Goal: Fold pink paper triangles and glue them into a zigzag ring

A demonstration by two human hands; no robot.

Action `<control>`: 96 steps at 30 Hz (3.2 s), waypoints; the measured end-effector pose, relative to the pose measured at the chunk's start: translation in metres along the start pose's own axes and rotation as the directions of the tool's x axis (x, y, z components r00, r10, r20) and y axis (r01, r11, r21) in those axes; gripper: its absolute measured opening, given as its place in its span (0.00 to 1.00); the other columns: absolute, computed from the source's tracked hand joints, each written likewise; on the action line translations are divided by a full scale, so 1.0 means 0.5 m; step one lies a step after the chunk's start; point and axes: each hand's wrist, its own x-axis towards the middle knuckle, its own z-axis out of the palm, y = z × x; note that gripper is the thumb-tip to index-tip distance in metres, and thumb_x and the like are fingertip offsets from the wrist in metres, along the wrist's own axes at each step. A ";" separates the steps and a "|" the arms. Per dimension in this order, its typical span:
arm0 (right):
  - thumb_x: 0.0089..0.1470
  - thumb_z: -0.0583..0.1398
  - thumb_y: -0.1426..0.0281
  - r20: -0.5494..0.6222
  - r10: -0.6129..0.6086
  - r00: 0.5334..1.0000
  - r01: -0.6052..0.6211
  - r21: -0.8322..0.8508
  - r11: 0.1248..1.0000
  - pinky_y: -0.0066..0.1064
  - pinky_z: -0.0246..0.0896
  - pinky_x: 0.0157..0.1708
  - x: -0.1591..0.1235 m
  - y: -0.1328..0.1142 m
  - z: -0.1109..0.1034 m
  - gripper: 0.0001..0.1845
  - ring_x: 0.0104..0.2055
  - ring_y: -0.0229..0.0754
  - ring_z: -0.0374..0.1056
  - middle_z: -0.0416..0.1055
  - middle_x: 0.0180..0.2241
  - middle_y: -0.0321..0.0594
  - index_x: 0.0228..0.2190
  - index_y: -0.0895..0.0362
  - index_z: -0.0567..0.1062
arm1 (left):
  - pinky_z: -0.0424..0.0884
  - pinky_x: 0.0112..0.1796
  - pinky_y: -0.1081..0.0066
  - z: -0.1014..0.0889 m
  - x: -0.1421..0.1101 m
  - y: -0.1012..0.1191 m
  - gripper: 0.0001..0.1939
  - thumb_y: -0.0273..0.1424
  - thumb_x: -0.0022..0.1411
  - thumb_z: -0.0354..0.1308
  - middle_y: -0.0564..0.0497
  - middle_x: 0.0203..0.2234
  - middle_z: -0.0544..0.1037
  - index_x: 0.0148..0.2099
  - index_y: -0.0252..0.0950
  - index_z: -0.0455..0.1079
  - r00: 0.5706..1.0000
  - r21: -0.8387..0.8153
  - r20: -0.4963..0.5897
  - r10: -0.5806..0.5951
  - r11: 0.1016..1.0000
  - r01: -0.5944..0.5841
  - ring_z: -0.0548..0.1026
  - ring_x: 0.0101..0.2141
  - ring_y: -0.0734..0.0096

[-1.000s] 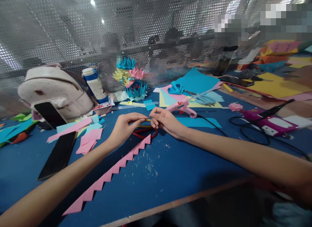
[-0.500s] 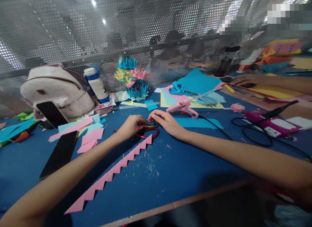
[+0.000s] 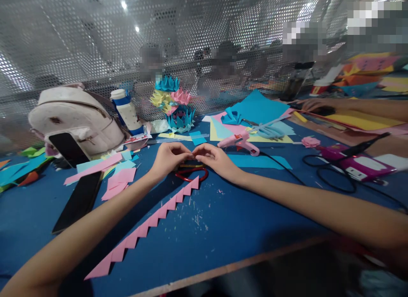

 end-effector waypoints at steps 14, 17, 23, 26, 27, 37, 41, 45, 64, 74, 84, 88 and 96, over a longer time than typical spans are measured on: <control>0.45 0.71 0.64 -0.064 0.234 0.970 -0.209 0.266 0.941 0.32 0.74 0.34 -0.009 -0.021 0.009 0.14 0.33 0.40 0.77 0.80 0.30 0.41 0.31 0.58 0.77 | 0.70 0.26 0.73 0.014 -0.011 0.027 0.04 0.31 0.53 0.66 0.51 0.23 0.80 0.29 0.35 0.78 0.996 -0.108 -0.075 -0.045 0.994 0.036 0.74 0.24 0.74; 0.47 0.70 0.65 -0.038 0.238 0.970 -0.215 0.314 0.925 0.30 0.74 0.34 -0.010 -0.024 0.010 0.16 0.38 0.43 0.78 0.81 0.35 0.43 0.37 0.58 0.75 | 0.69 0.26 0.73 0.013 -0.012 0.018 0.05 0.32 0.54 0.66 0.51 0.22 0.80 0.29 0.36 0.77 0.993 -0.123 -0.084 -0.078 0.990 0.068 0.73 0.23 0.74; 0.52 0.68 0.70 0.032 0.223 0.974 -0.218 0.379 0.899 0.30 0.76 0.38 -0.011 -0.025 0.012 0.23 0.44 0.43 0.77 0.80 0.41 0.44 0.50 0.56 0.72 | 0.76 0.33 0.69 0.014 -0.022 0.020 0.06 0.33 0.55 0.65 0.48 0.27 0.82 0.31 0.35 0.76 0.995 -0.164 -0.059 -0.074 0.984 0.064 0.79 0.29 0.70; 0.54 0.66 0.72 0.067 0.206 0.976 -0.214 0.443 0.870 0.30 0.76 0.43 -0.015 -0.028 0.015 0.26 0.43 0.40 0.77 0.80 0.42 0.41 0.54 0.54 0.70 | 0.77 0.36 0.69 0.021 -0.032 0.024 0.05 0.32 0.56 0.64 0.48 0.30 0.83 0.32 0.35 0.76 0.999 -0.171 -0.033 -0.036 0.985 0.029 0.80 0.31 0.69; 0.54 0.65 0.73 0.089 0.194 0.977 -0.213 0.473 0.855 0.30 0.75 0.45 -0.016 -0.028 0.016 0.27 0.43 0.39 0.77 0.79 0.43 0.41 0.55 0.54 0.69 | 0.77 0.36 0.70 0.024 -0.035 0.026 0.04 0.31 0.56 0.64 0.48 0.31 0.83 0.32 0.35 0.76 0.999 -0.167 -0.028 -0.020 0.986 0.015 0.80 0.31 0.69; 0.48 0.60 0.82 0.284 0.086 0.955 -0.257 0.646 0.719 0.34 0.67 0.56 -0.021 -0.023 0.018 0.35 0.55 0.41 0.71 0.71 0.57 0.42 0.58 0.52 0.69 | 0.74 0.32 0.73 0.031 -0.047 0.034 0.02 0.26 0.51 0.66 0.51 0.26 0.81 0.27 0.36 0.77 0.995 -0.156 -0.100 -0.003 0.988 -0.013 0.78 0.29 0.71; 0.51 0.60 0.79 0.297 0.059 0.953 -0.241 0.623 0.744 0.34 0.68 0.54 -0.024 -0.031 0.025 0.34 0.59 0.43 0.67 0.66 0.61 0.42 0.59 0.50 0.68 | 0.75 0.29 0.71 0.037 -0.046 0.025 0.04 0.30 0.51 0.67 0.50 0.24 0.81 0.29 0.35 0.76 0.983 -0.265 -0.138 -0.119 0.961 0.079 0.79 0.26 0.70; 0.53 0.61 0.77 0.314 0.014 0.949 -0.214 0.613 0.760 0.36 0.67 0.55 -0.029 -0.036 0.032 0.36 0.60 0.43 0.66 0.65 0.62 0.42 0.61 0.48 0.64 | 0.76 0.28 0.70 0.037 -0.041 0.014 0.09 0.34 0.51 0.68 0.51 0.24 0.80 0.30 0.35 0.74 0.966 -0.334 -0.173 -0.191 0.934 0.125 0.78 0.24 0.70; 0.57 0.60 0.72 0.175 0.054 0.983 -0.127 0.437 0.890 0.42 0.68 0.55 -0.027 -0.016 0.026 0.26 0.59 0.47 0.68 0.71 0.57 0.45 0.57 0.51 0.71 | 0.77 0.36 0.69 -0.017 -0.036 0.047 0.02 0.28 0.52 0.66 0.49 0.28 0.84 0.30 0.37 0.80 0.977 -0.095 -0.209 -0.037 0.995 0.018 0.82 0.31 0.68; 0.56 0.60 0.72 0.156 0.068 0.985 -0.125 0.399 0.908 0.40 0.70 0.51 -0.027 -0.021 0.027 0.23 0.56 0.47 0.71 0.74 0.54 0.45 0.54 0.53 0.73 | 0.74 0.28 0.72 -0.029 -0.035 0.027 0.05 0.29 0.48 0.68 0.52 0.21 0.81 0.29 0.36 0.76 0.978 -0.099 -0.197 -0.074 0.993 0.056 0.78 0.24 0.71; 0.58 0.56 0.73 0.102 -0.019 0.995 -0.009 0.266 0.964 0.37 0.71 0.45 -0.025 -0.027 0.017 0.14 0.53 0.46 0.72 0.74 0.52 0.44 0.44 0.54 0.78 | 0.77 0.33 0.68 -0.038 -0.038 0.033 0.02 0.31 0.52 0.67 0.47 0.27 0.84 0.30 0.38 0.80 0.977 -0.119 -0.182 -0.113 0.989 0.092 0.80 0.29 0.67; 0.59 0.54 0.76 0.145 -0.108 0.984 0.098 0.073 0.993 0.43 0.65 0.56 -0.025 -0.029 0.011 0.17 0.56 0.45 0.69 0.74 0.53 0.41 0.39 0.53 0.81 | 0.78 0.37 0.66 -0.039 -0.039 0.035 0.03 0.30 0.50 0.68 0.47 0.30 0.84 0.30 0.39 0.80 0.981 -0.150 -0.155 -0.113 0.985 0.090 0.81 0.31 0.65; 0.54 0.50 0.82 0.218 -0.247 0.944 0.276 -0.111 0.955 0.45 0.62 0.60 -0.034 -0.037 0.024 0.25 0.56 0.43 0.69 0.74 0.52 0.39 0.40 0.51 0.82 | 0.69 0.24 0.74 -0.027 -0.041 0.043 0.06 0.32 0.48 0.70 0.51 0.20 0.79 0.26 0.37 0.76 0.981 -0.115 -0.166 -0.096 0.990 0.077 0.74 0.21 0.74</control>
